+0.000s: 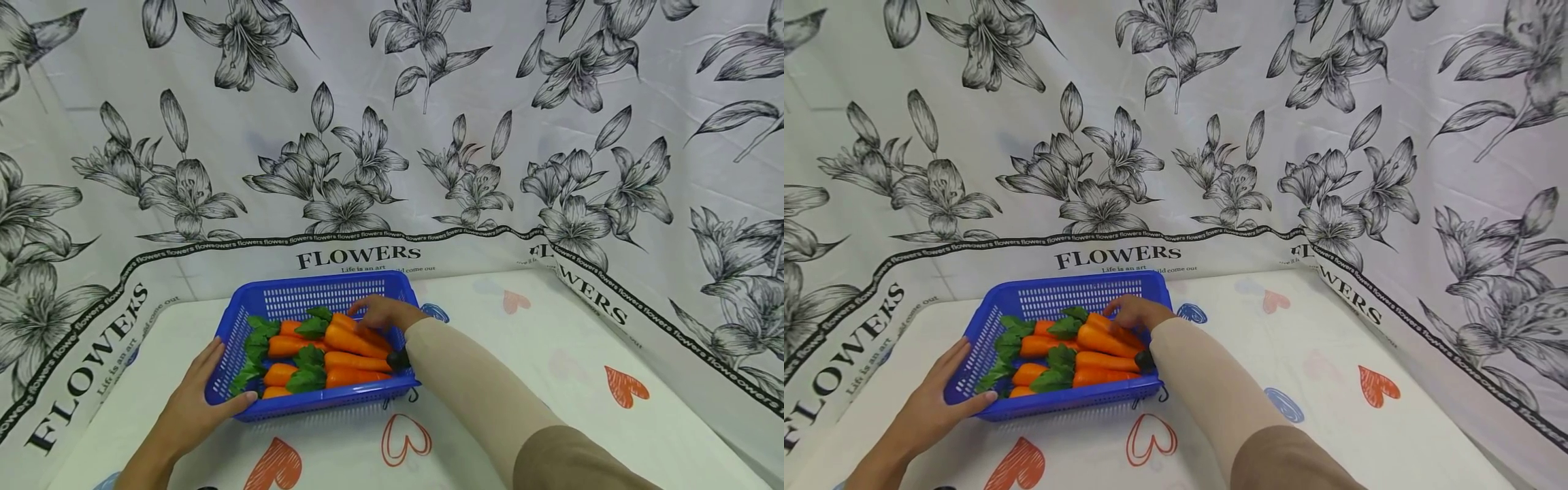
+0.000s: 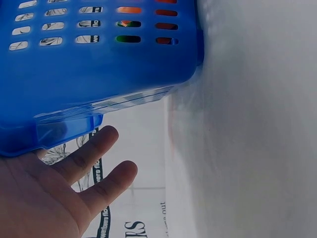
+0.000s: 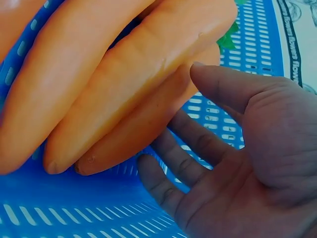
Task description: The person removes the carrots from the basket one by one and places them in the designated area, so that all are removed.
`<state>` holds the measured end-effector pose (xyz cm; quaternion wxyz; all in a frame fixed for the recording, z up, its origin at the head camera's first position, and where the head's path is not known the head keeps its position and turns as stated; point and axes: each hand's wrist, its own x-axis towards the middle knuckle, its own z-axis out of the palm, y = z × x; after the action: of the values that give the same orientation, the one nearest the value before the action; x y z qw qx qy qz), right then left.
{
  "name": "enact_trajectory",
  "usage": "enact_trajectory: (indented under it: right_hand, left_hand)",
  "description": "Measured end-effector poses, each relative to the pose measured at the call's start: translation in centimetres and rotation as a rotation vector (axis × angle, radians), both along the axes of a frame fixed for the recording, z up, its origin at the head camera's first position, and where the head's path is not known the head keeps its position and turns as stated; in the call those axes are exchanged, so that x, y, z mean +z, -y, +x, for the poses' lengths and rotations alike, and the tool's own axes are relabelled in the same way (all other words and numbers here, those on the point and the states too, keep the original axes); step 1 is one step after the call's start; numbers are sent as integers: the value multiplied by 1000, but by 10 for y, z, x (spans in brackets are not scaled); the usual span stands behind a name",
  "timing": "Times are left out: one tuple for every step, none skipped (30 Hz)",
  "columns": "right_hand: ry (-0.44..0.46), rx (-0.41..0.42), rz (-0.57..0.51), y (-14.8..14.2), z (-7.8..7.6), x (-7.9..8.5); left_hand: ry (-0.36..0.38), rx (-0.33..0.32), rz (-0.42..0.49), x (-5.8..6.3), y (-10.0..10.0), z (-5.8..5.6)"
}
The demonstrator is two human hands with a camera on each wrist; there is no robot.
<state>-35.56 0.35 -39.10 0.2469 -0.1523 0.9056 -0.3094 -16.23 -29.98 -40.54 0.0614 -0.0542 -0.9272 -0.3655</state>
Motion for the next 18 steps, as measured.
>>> enact_trajectory:
  right_hand:
    - [-1,4,5,0,0,0]
    - [2,8,7,0,0,1]
    - [3,11,8,0,0,1]
    - [8,12,9,0,0,1]
    - [12,18,11,0,0,1]
    - [16,23,15,0,0,2]
    - [20,29,19,1,0,2]
    - [25,28,22,1,0,2]
    - [27,30,28,2,0,2]
    - [28,31,34,2,1,2]
    - [29,32,37,3,1,1]
    - [30,29,39,3,1,0]
    - [32,29,41,3,1,0]
    - [33,27,43,3,1,-1]
    - [33,26,47,3,1,-2]
    - [32,25,47,3,1,-2]
    - [29,24,46,3,1,-2]
    - [23,24,46,3,2,-2]
  left_hand:
    - [0,0,0,0,0,0]
    - [-5,-2,1,0,1,0]
    - [-7,-4,3,0,1,-1]
    - [-9,-3,0,0,1,-1]
    - [-7,-2,-3,0,2,-1]
    - [-3,0,-5,0,2,-2]
    - [1,2,-7,1,3,-2]
    - [3,3,-7,1,3,-2]
    - [9,5,-8,2,3,-2]
    - [13,7,-9,2,3,-2]
    - [16,6,-6,2,3,-2]
    - [17,6,-3,2,3,-2]
    - [17,5,0,1,3,-2]
    - [17,3,3,1,3,-2]
    - [18,4,2,1,3,-1]
    - [20,5,3,1,2,-1]
    - [20,6,5,1,2,-1]
    - [20,6,5,0,2,-1]
